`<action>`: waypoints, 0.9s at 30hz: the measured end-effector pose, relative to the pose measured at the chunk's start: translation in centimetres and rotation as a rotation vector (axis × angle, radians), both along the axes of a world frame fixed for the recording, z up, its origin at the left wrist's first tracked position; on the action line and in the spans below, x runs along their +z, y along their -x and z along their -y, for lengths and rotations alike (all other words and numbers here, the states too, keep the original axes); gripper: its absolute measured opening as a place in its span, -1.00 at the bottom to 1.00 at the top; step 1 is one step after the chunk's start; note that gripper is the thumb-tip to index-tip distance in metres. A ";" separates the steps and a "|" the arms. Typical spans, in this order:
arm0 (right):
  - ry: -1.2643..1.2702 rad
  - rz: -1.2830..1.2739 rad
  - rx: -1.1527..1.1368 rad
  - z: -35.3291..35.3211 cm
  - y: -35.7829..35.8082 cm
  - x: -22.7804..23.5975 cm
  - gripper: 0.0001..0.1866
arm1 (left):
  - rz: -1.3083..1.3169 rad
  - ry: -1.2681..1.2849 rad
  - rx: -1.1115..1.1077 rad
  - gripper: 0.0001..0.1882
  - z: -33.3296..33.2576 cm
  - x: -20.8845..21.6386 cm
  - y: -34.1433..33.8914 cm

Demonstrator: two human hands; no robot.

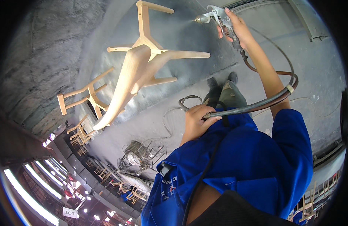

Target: The person uses a spray gun to apply a light-colored finish to multiple wooden chair frames. They systematically rotate and reposition each chair to coat all surfaces, then move to the next unit in the line.

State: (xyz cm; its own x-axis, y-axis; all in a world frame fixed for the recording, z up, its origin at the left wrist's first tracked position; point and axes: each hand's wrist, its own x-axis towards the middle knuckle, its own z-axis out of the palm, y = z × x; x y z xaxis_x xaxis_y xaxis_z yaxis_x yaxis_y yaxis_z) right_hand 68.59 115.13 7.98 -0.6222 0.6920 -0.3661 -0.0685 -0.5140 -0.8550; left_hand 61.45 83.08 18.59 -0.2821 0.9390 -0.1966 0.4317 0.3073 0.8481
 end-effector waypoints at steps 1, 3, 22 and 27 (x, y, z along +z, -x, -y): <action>0.010 -0.027 0.032 0.2 0.0 0.0 -0.44 | 0.005 0.013 -0.018 -0.71 0.1 -0.1 0.0; -0.025 -0.004 0.078 0.5 0.2 -0.1 -0.43 | 0.017 0.015 -0.039 -0.70 0.1 -0.3 -0.1; -0.130 0.504 0.109 3.9 -5.3 -13.5 -0.42 | 0.012 0.069 -0.057 -0.71 -0.3 -0.4 -0.5; -0.074 0.582 0.008 7.1 -9.0 -17.3 -0.43 | -0.020 0.114 -0.122 -0.72 -0.2 -0.1 -1.7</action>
State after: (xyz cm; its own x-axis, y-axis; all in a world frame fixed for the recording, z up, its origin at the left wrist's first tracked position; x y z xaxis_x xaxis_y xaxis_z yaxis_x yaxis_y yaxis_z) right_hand 77.61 108.02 -9.36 -0.3385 0.7246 -0.6003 0.4266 -0.4505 -0.7843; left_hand 63.20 83.24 18.52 -0.1724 0.9385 -0.2992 0.4881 0.3452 0.8016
